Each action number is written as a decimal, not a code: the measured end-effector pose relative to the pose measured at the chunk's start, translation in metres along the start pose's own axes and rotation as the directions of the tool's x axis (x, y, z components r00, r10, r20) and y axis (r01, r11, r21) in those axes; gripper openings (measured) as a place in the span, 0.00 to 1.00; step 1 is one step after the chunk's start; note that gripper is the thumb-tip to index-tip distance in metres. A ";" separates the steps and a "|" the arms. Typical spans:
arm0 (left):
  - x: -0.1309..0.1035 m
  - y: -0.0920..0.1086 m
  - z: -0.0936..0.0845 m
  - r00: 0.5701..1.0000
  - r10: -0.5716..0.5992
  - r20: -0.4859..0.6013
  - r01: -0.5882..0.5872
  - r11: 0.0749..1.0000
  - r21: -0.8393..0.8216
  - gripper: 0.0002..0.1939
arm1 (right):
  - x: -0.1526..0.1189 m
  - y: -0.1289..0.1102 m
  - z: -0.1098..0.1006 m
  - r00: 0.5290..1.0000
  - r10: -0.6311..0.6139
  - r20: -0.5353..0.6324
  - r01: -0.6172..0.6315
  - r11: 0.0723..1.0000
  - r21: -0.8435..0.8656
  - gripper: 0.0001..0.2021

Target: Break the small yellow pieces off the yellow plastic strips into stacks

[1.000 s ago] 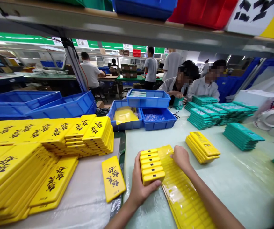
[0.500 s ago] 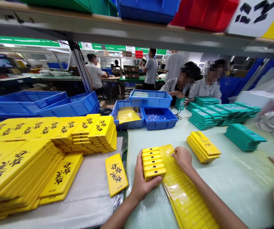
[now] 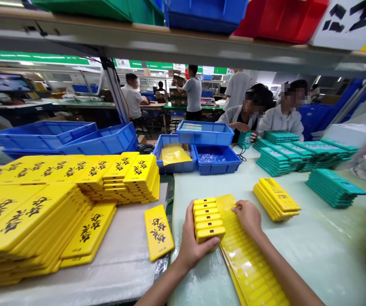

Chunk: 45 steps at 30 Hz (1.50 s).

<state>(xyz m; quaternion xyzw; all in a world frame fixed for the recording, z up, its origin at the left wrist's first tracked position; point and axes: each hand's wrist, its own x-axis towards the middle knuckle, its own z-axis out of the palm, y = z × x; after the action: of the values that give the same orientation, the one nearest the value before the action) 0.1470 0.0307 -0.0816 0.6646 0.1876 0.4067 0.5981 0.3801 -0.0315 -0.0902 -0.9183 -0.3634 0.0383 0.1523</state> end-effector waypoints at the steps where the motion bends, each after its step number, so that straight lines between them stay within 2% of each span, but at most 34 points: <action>1: 0.000 0.000 0.000 1.000 -0.001 0.000 0.001 1.000 -0.002 0.62 | -0.001 -0.001 -0.001 1.000 0.001 0.001 -0.001 1.000 -0.008 0.09; 7: -0.002 -0.003 0.001 1.000 -0.002 -0.010 0.002 1.000 -0.015 0.63 | -0.003 -0.008 -0.005 1.000 0.020 0.022 -0.019 0.999 -0.045 0.09; 15: -0.002 -0.004 0.001 1.000 -0.013 -0.011 0.013 1.000 -0.018 0.63 | 0.001 -0.004 -0.001 1.000 0.023 0.019 -0.023 1.000 -0.006 0.09; 22: -0.002 -0.004 0.001 1.000 0.003 -0.010 -0.003 1.000 0.004 0.63 | 0.000 -0.004 0.002 0.999 -0.026 -0.044 0.030 0.993 0.115 0.08; 27: -0.001 -0.005 0.000 1.000 -0.004 -0.013 0.004 1.000 0.013 0.64 | 0.012 0.007 0.001 0.999 -0.029 -0.030 0.037 0.954 0.298 0.05; 32: -0.001 -0.003 0.000 1.000 0.012 -0.020 -0.012 1.000 0.015 0.63 | 0.024 0.020 -0.002 0.999 -0.049 0.000 0.041 0.838 0.544 0.07; 37: -0.002 -0.001 0.001 0.999 0.023 -0.027 -0.022 0.999 0.047 0.63 | 0.023 0.016 -0.012 0.999 -0.042 -0.001 0.028 0.647 0.762 0.14; 41: -0.003 -0.002 0.001 1.000 0.020 -0.020 -0.019 1.000 0.025 0.63 | 0.017 0.003 -0.036 1.000 -0.006 0.026 -0.020 0.481 0.876 0.21; 45: -0.004 -0.002 0.002 0.999 0.030 -0.027 -0.029 1.000 0.003 0.62 | 0.002 -0.031 -0.075 0.999 -0.035 0.005 0.008 0.378 0.926 0.23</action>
<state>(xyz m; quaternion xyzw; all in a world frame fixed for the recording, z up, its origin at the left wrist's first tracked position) 0.1468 0.0268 -0.0849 0.6625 0.1866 0.4242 0.5885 0.3747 -0.0278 -0.0091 -0.6719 -0.2942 0.2436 0.6346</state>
